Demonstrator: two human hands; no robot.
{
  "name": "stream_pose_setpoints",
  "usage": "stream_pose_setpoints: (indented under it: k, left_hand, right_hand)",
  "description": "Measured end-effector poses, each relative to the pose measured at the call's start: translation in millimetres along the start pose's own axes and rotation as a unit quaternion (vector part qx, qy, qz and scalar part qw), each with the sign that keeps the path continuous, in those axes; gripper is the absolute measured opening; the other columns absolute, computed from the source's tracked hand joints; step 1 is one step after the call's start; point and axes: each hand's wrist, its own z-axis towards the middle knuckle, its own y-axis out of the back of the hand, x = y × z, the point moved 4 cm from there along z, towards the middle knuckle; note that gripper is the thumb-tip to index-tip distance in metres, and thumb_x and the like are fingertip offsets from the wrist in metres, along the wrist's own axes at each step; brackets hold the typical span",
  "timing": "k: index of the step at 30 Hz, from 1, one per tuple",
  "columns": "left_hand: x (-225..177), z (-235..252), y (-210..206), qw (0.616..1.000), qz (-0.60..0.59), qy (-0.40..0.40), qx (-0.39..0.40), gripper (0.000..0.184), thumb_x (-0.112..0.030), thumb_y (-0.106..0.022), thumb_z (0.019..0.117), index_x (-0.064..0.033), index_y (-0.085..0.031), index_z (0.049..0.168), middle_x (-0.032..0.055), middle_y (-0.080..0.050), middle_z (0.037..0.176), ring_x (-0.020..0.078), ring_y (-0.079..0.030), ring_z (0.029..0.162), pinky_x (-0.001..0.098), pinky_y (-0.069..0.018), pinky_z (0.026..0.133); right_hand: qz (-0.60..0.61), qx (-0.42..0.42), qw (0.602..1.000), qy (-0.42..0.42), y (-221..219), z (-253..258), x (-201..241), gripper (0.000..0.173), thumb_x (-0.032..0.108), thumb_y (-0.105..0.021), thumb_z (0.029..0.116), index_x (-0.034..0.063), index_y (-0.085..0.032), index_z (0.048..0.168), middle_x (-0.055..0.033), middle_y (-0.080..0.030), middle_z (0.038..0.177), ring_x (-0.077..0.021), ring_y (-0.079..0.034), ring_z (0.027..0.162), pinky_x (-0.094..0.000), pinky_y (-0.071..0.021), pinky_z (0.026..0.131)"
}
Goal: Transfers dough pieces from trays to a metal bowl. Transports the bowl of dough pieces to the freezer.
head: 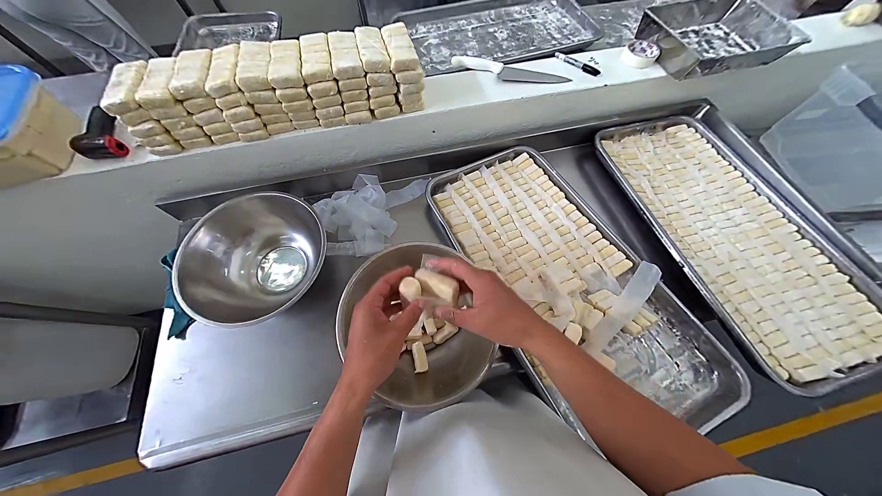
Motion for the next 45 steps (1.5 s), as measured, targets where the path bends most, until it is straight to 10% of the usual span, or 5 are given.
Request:
stream_pose_setpoints:
  k: [7, 15, 23, 29, 45]
  left_hand:
    - [51.0, -7.0, -5.1, 0.997, 0.004, 0.046, 0.062, 0.035, -0.001, -0.070, 0.0929, -0.0062, -0.067, 0.128, 0.0047, -0.073, 0.115, 0.0145, -0.072, 0.102, 0.0329, -0.0605, 0.091]
    - [54.8, -6.1, 1.2, 0.992, 0.115, 0.006, 0.043, 0.030, -0.007, -0.079, 0.0828, -0.0115, -0.071, 0.111, 0.0050, -0.061, 0.107, 0.0147, -0.063, 0.094, 0.0328, -0.0581, 0.080]
    - [35.4, -2.3, 25.6, 0.989, 0.137, 0.006, -0.052, 0.033, -0.012, -0.076, 0.0907, -0.0057, -0.061, 0.120, 0.0037, -0.066, 0.087, 0.0135, -0.062, 0.069, 0.0321, -0.0545, 0.061]
    - [69.5, 2.0, 10.2, 0.978, 0.131, 0.113, 0.114, 0.061, -0.039, -0.062, 0.1008, -0.0068, -0.048, 0.150, 0.0153, -0.056, 0.145, 0.0300, -0.055, 0.132, 0.0546, -0.0457, 0.109]
    - [69.0, 7.5, -2.0, 0.987, 0.137, 0.050, -0.073, 0.030, -0.018, -0.071, 0.0964, -0.0019, -0.064, 0.121, 0.0092, -0.073, 0.096, 0.0177, -0.072, 0.083, 0.0409, -0.0612, 0.079]
  right_hand:
    - [0.091, 0.103, 0.988, -0.069, -37.9, -1.0, -61.0, 0.052, 0.010, -0.074, 0.0918, 0.0044, -0.058, 0.141, -0.0102, -0.064, 0.133, -0.0191, -0.062, 0.120, -0.0386, -0.0516, 0.103]
    - [0.049, 0.151, 0.964, -0.213, -55.6, -5.8, -75.8, 0.058, 0.028, -0.071, 0.0977, 0.0095, -0.050, 0.148, -0.0143, -0.066, 0.123, -0.0211, -0.069, 0.098, -0.0401, -0.0577, 0.087]
    - [0.242, -0.034, 0.943, -0.227, -41.6, -17.3, -94.8, 0.051, 0.002, -0.072, 0.0930, 0.0038, -0.051, 0.140, -0.0157, -0.065, 0.119, -0.0231, -0.071, 0.090, -0.0392, -0.0631, 0.078]
    - [0.193, -0.019, 0.968, -0.158, -37.0, -18.6, -84.2, 0.050, 0.002, -0.075, 0.0894, 0.0030, -0.057, 0.136, -0.0129, -0.069, 0.116, -0.0198, -0.070, 0.097, -0.0371, -0.0593, 0.087]
    - [0.083, -0.138, 0.979, -0.127, -38.4, -21.5, -64.4, 0.039, 0.016, -0.069, 0.0959, 0.0017, -0.056, 0.130, -0.0125, -0.067, 0.108, -0.0184, -0.069, 0.090, -0.0360, -0.0594, 0.079]
